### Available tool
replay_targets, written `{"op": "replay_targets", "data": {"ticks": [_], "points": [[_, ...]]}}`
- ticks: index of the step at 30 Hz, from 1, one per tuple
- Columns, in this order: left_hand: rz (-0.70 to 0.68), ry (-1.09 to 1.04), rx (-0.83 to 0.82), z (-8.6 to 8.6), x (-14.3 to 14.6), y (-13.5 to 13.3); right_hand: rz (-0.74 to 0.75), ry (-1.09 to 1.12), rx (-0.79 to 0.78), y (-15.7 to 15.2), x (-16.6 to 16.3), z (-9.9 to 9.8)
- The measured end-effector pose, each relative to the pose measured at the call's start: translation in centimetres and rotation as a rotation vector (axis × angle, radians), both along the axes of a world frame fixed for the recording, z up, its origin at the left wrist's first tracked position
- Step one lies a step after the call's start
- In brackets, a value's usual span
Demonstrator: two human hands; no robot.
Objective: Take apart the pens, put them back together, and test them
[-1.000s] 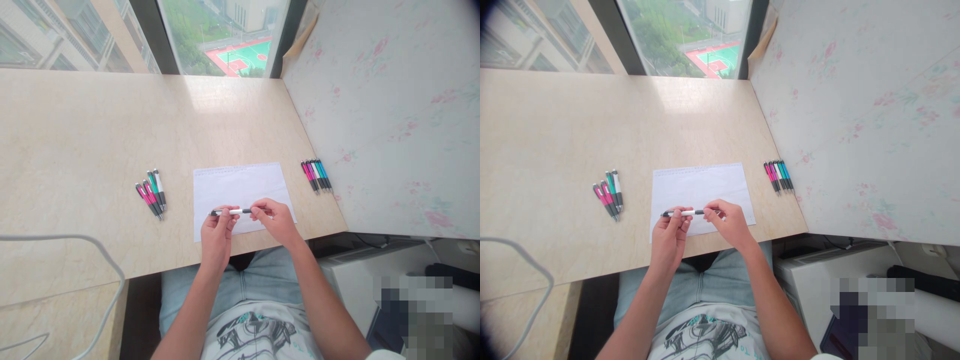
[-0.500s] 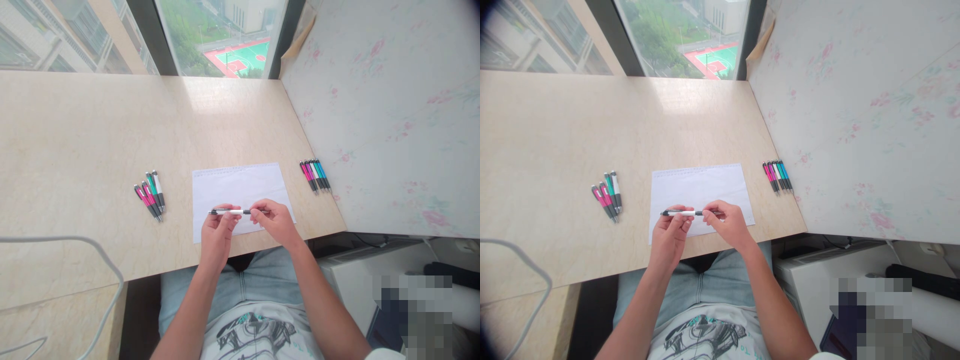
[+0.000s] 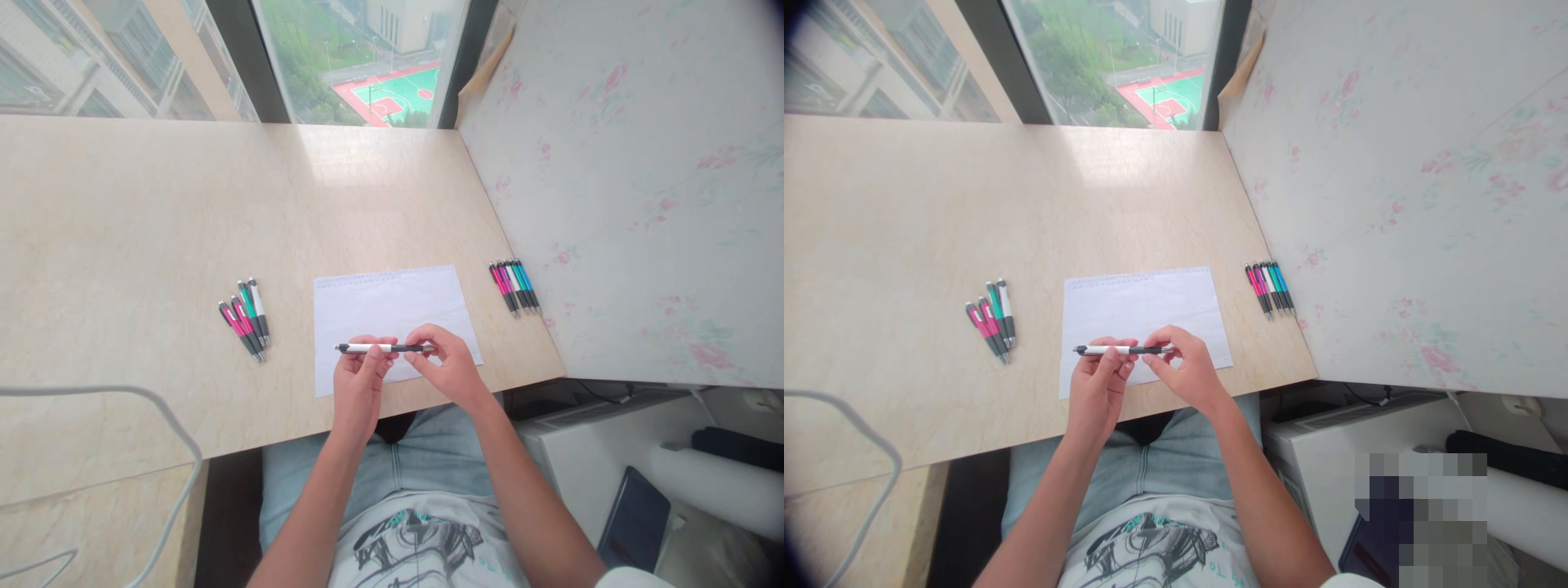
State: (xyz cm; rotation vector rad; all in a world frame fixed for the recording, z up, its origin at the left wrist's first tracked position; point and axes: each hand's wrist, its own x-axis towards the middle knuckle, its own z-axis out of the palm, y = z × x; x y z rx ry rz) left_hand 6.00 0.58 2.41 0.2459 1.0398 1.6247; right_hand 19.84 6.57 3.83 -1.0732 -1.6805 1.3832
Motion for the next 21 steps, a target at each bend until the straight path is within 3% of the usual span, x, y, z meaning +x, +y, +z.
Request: {"op": "replay_targets", "data": {"ticks": [6,14,17,21], "points": [[-0.049,0.021,0.014,0.4,0.1,-0.09,-0.047,0.039,-0.159,0.05,0.23,-0.29],[-0.068,0.084,0.042,-0.19,-0.35,-0.39,-0.068,0.047,-0.213,-0.13,0.29,-0.21],[-0.026,0.069,0.008,-0.25,-0.27,-0.3,-0.059,0.03,-0.19,-0.15,0.24,-0.21],[0.031,0.014,-0.013,-0.3,-0.13,-0.14,-0.053,0.013,-0.039,-0.18,0.0,-0.13]]}}
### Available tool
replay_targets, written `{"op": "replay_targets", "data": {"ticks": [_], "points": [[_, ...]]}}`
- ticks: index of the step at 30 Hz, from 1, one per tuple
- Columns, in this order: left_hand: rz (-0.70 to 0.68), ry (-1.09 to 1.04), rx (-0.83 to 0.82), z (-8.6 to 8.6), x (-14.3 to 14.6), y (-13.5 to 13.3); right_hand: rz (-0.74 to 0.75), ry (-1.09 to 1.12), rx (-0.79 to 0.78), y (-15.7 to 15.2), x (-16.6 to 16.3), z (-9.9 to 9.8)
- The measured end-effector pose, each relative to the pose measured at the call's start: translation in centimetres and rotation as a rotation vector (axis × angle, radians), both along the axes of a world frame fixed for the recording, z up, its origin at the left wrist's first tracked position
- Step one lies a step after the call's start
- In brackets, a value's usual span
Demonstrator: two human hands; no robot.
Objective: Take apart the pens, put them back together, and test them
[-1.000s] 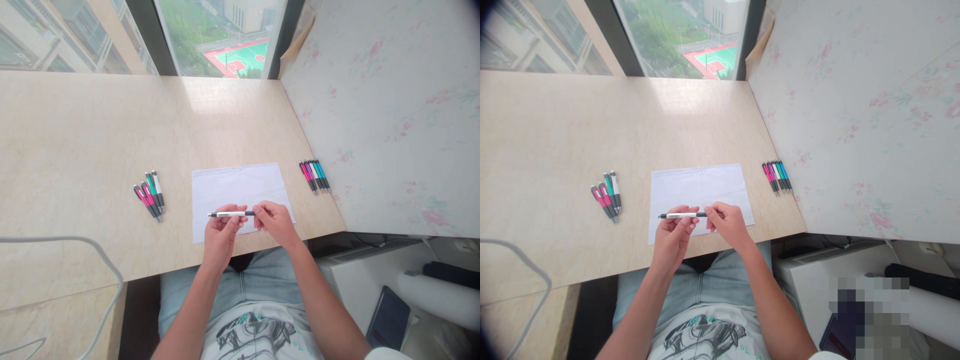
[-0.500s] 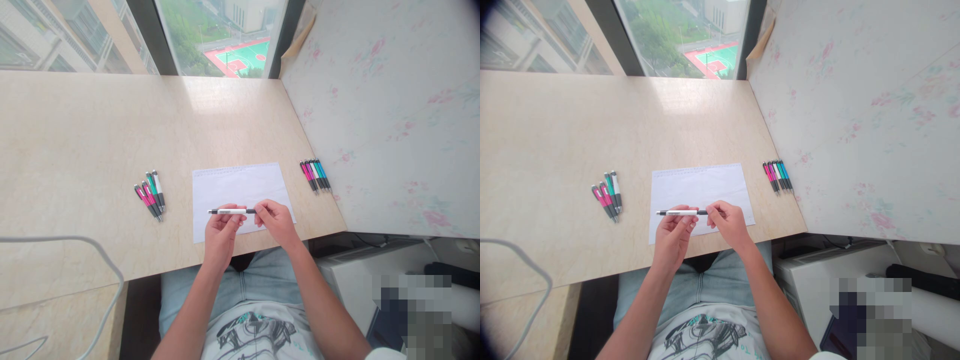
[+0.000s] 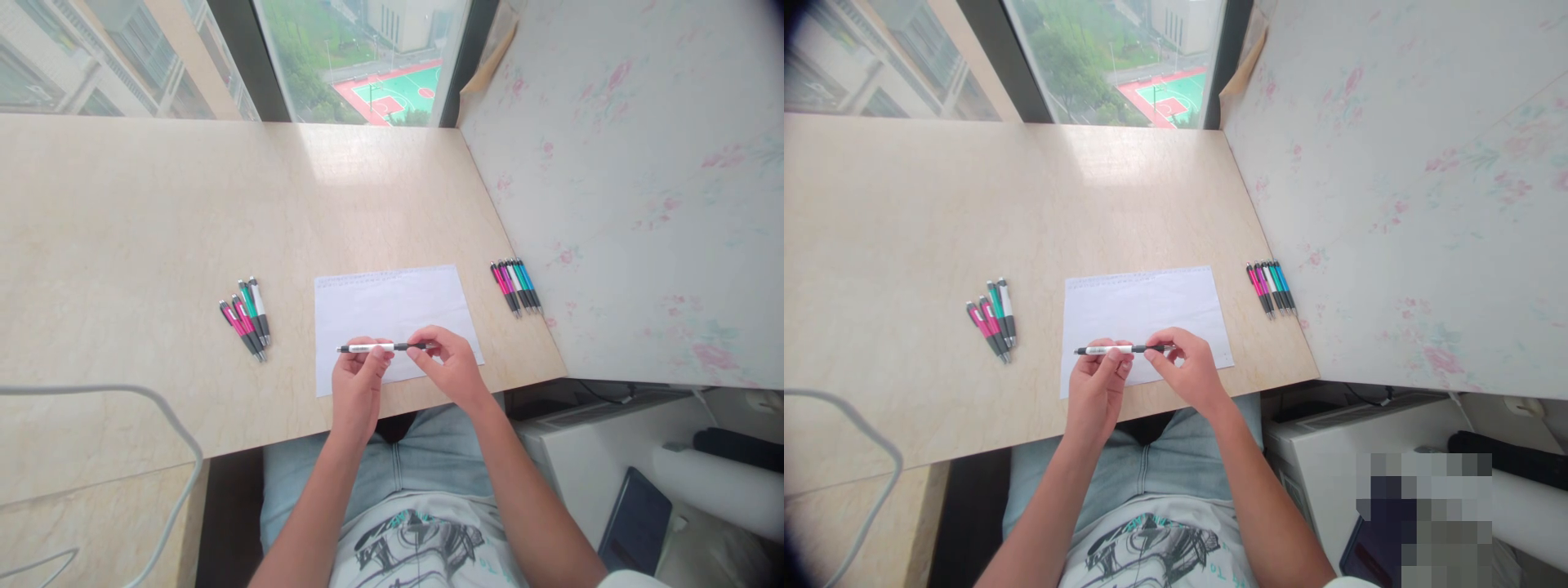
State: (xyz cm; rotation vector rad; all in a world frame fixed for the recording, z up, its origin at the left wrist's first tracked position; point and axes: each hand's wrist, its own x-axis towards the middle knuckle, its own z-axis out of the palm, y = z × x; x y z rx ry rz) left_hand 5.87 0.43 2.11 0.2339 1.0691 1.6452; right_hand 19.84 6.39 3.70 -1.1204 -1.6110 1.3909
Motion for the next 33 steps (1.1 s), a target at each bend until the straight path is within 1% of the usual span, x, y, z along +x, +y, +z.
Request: {"op": "replay_targets", "data": {"ticks": [2,3,6,8,10,12,16,18,20,22,25,27,29,31,33], "points": [[-0.016,-0.03,0.027,0.14,0.02,-0.03,0.014,-0.007,0.045,-0.05,-0.08,0.04],[-0.033,-0.036,0.042,0.24,0.02,-0.07,0.021,-0.002,0.038,-0.08,-0.1,0.04],[-0.082,-0.013,0.068,0.5,0.0,-0.22,0.018,0.036,-0.058,-0.16,-0.02,-0.04],[-0.082,0.007,0.06,0.54,-0.02,-0.26,0.01,0.054,-0.124,-0.19,0.09,-0.11],[-0.064,0.016,0.046,0.49,-0.03,-0.23,0.001,0.044,-0.146,-0.19,0.18,-0.15],[-0.042,0.016,0.027,0.44,-0.05,-0.15,-0.002,0.014,-0.117,-0.16,0.25,-0.16],[0.014,0.003,-0.01,0.42,-0.06,0.01,0.005,-0.041,0.033,-0.08,0.3,0.06],[0.015,-0.014,-0.004,0.45,-0.03,0.01,0.029,-0.032,0.089,-0.05,0.28,0.3],[-0.013,-0.039,0.018,0.51,0.01,-0.07,0.052,-0.016,0.119,-0.05,0.24,0.51],[-0.048,-0.055,0.04,0.58,0.05,-0.19,0.045,-0.017,0.116,-0.07,0.23,0.57],[-0.082,-0.045,0.05,0.66,0.09,-0.29,0.007,-0.029,0.041,-0.09,0.28,0.3],[-0.082,-0.029,0.042,0.66,0.11,-0.26,-0.002,-0.033,-0.018,-0.1,0.33,0.03],[-0.066,-0.012,0.036,0.65,0.14,-0.15,-0.007,-0.035,-0.044,-0.1,0.34,-0.14],[-0.044,-0.007,0.028,0.65,0.16,-0.03,-0.015,-0.037,-0.017,-0.1,0.28,-0.1],[-0.033,-0.018,0.02,0.67,0.15,0.07,-0.002,-0.027,0.049,-0.11,0.2,0.15]]}}
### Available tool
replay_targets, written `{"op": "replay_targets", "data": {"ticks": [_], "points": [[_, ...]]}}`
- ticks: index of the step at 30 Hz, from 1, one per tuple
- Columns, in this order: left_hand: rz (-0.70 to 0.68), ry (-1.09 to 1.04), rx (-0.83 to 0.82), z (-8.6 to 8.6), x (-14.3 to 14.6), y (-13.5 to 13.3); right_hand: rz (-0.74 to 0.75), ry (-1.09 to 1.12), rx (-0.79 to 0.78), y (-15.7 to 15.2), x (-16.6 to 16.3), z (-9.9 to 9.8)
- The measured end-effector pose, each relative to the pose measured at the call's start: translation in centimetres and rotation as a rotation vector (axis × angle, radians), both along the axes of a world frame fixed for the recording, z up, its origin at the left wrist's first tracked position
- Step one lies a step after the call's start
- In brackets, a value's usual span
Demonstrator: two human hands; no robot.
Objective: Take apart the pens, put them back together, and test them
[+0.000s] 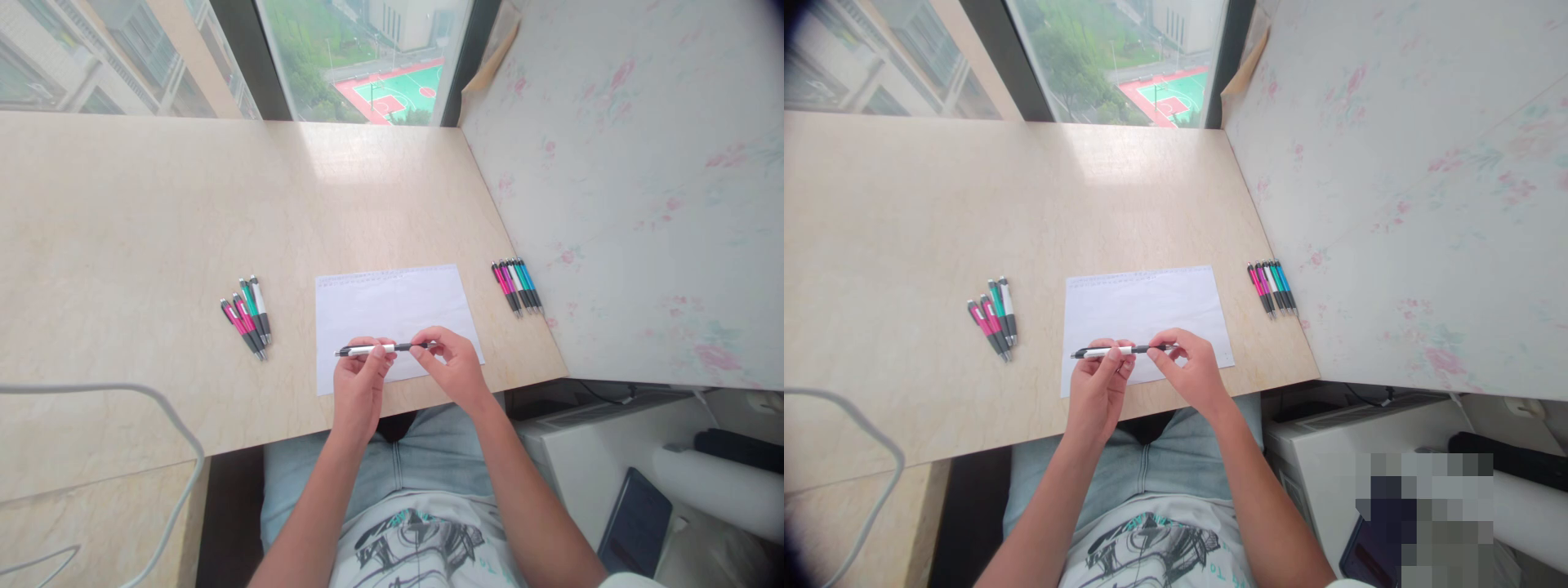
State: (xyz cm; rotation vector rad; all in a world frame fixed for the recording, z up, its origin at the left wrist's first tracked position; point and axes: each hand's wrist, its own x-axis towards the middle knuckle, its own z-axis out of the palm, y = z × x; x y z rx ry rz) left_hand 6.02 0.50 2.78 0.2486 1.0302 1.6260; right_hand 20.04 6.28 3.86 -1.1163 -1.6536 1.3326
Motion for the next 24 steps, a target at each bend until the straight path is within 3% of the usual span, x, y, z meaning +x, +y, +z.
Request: {"op": "replay_targets", "data": {"ticks": [5,13,20,24], "points": [[0.018,-0.033,-0.031,0.0,-0.2,0.0,0.04,0.01,0.086,0.1,0.0,0.5],[0.049,-0.084,-0.087,-0.6,-0.6,0.1,-0.086,-0.049,0.054,0.2,1.0,0.1],[-0.019,-0.216,-0.115,-0.7,-0.4,0.2,-0.066,-0.18,0.301,0.5,2.1,4.3],[-0.074,-0.362,-0.104,-0.6,0.1,0.1,-0.05,-0.197,0.348,0.7,1.7,5.7]]}}
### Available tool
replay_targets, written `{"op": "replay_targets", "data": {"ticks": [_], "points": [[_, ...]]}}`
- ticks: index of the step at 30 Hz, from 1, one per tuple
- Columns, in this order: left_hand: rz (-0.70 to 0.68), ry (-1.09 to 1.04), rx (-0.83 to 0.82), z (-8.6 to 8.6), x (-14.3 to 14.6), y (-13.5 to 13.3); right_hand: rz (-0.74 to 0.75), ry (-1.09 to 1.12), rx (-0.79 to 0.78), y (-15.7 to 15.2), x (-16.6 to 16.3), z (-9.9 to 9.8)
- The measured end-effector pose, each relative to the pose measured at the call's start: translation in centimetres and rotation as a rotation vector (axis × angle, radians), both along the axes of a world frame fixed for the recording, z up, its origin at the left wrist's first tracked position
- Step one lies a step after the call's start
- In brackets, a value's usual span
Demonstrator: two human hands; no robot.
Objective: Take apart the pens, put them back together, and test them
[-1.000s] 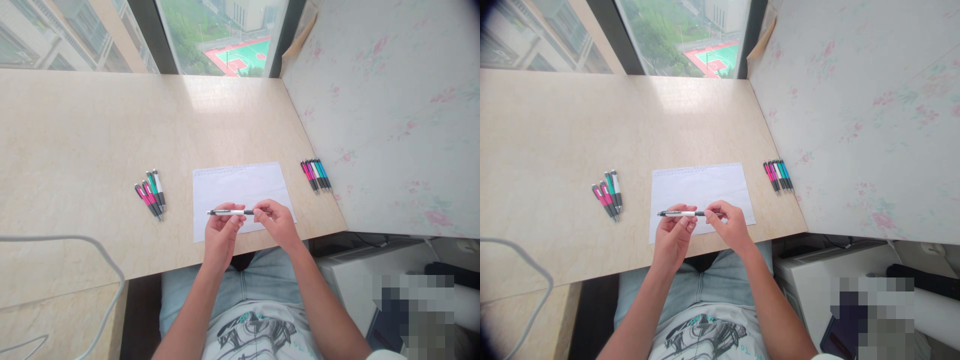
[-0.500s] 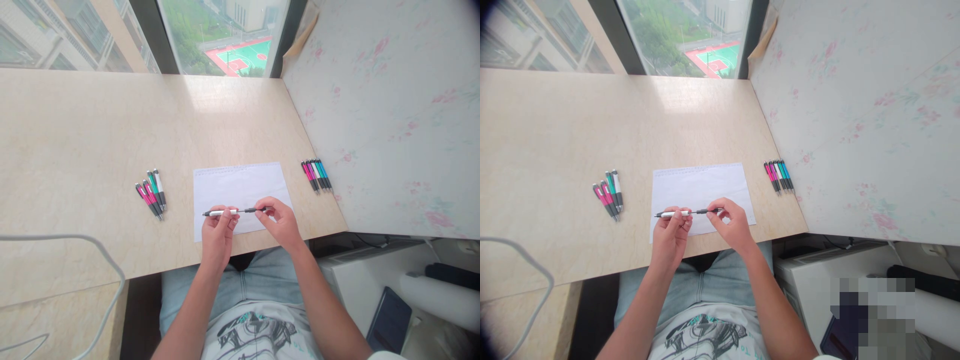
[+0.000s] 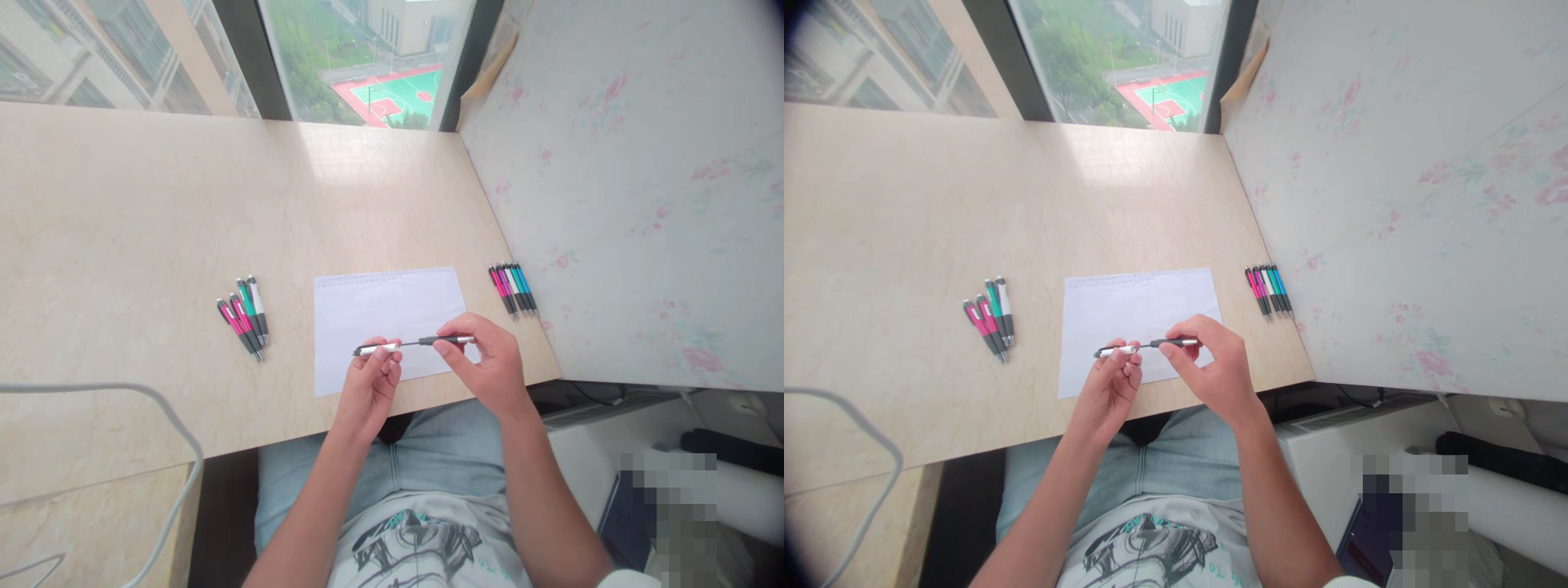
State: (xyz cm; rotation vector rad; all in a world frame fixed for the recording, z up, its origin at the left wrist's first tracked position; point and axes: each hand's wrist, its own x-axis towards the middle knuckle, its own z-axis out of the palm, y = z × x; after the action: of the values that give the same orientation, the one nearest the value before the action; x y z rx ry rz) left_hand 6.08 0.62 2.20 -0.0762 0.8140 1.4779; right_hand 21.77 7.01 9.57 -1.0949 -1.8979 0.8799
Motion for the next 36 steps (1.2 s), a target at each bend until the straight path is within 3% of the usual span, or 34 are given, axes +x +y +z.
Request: {"op": "replay_targets", "data": {"ticks": [8,20,24,29,32,36], "points": [[0.02,-0.228,-0.014,0.2,0.1,-0.1,0.024,0.004,0.011,-0.4,-0.5,1.7],[0.027,-0.344,0.038,-0.3,-0.2,-0.4,-0.096,0.15,-0.038,-0.7,-0.3,1.8],[0.045,-0.299,0.051,-0.3,-0.8,-0.2,-0.234,0.228,-0.111,0.2,0.6,-0.8],[0.04,-0.136,0.087,0.0,-1.6,0.1,-0.299,0.001,-0.247,2.3,1.4,-6.7],[0.03,-0.078,0.085,0.1,-1.7,0.2,-0.373,-0.161,-0.162,3.3,1.0,-8.7],[0.025,-0.024,0.065,-0.1,-1.6,0.1,-0.462,-0.353,0.088,4.3,-0.4,-9.5]]}}
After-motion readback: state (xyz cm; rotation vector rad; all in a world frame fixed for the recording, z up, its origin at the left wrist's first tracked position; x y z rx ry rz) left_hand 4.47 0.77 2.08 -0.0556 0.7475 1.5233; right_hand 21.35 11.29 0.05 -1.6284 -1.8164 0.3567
